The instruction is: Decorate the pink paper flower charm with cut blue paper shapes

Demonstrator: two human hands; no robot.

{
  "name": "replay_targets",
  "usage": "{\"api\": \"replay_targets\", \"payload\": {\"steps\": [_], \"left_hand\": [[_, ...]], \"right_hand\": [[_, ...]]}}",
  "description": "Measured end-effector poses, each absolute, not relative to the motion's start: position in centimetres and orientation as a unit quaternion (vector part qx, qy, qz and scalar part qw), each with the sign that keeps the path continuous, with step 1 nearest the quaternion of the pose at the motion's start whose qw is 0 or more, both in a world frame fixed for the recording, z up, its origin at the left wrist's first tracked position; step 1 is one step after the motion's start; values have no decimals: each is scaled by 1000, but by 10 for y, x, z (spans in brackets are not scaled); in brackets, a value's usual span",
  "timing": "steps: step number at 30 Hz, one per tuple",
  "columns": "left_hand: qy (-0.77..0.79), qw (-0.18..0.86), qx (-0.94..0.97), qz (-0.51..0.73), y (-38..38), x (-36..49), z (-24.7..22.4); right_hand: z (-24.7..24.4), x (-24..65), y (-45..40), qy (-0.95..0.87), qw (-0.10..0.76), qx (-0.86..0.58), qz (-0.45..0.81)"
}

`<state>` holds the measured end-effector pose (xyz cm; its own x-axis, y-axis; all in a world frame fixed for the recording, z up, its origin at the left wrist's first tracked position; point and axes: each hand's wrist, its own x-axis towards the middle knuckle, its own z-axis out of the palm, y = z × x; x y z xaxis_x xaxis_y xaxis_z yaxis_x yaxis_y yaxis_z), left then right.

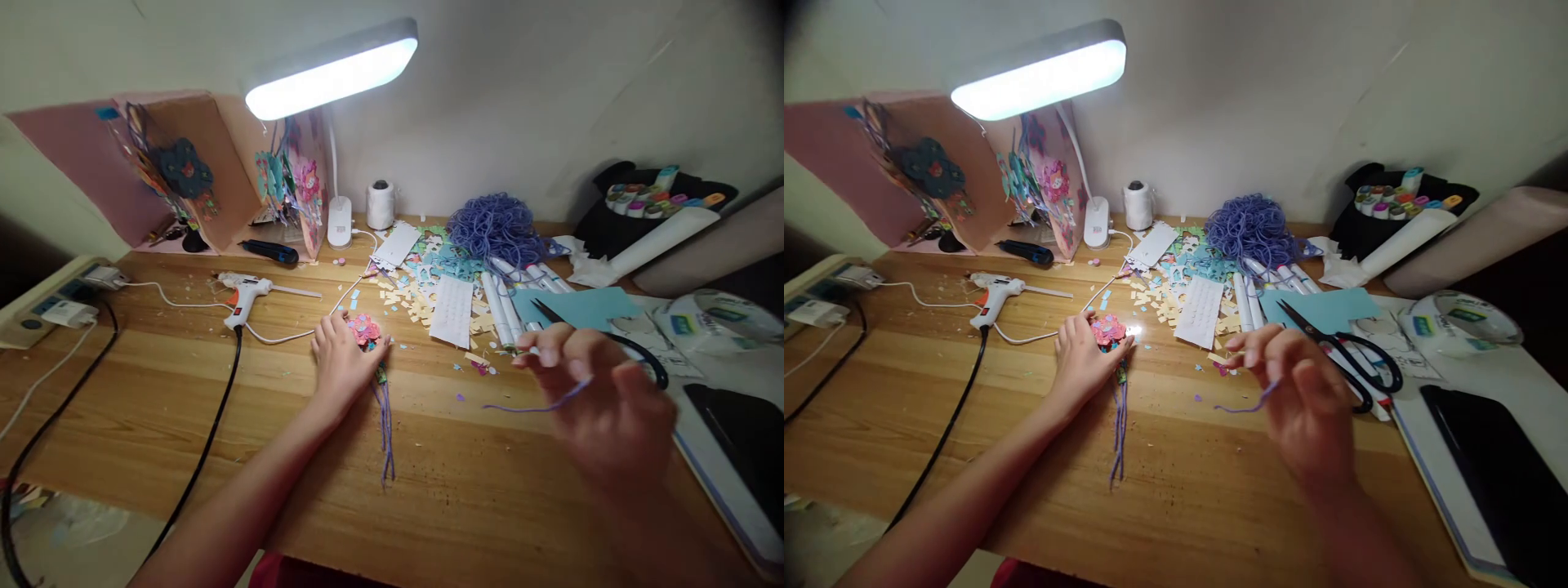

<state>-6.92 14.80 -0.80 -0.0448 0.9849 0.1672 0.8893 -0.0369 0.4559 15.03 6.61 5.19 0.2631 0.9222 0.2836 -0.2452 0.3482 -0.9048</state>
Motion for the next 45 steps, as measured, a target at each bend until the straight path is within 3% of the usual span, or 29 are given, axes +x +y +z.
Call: {"api": "replay_targets", "payload": {"steps": [8,17,25,29,34,41,45], "left_hand": [[581,152,764,236,148,-76,-10],[319,301,886,149,130,-80,12],[415,170,880,158,120,-66,10],[408,163,885,156,121,-64,10],[396,304,845,194,129,-71,14],[388,630,611,281,134,-75,22],[382,695,521,317,135,-76,22]], "right_hand": [[72,177,66,-335,789,-391,336],[54,166,74,-362,760,-396,368],[52,166,74,-414,738,-412,338],[51,164,75,-428,727,-408,349],[49,163,75,-424,720,-415,360],[45,160,76,-429,692,-444,373],[41,157,76,-448,672,-435,397]]}}
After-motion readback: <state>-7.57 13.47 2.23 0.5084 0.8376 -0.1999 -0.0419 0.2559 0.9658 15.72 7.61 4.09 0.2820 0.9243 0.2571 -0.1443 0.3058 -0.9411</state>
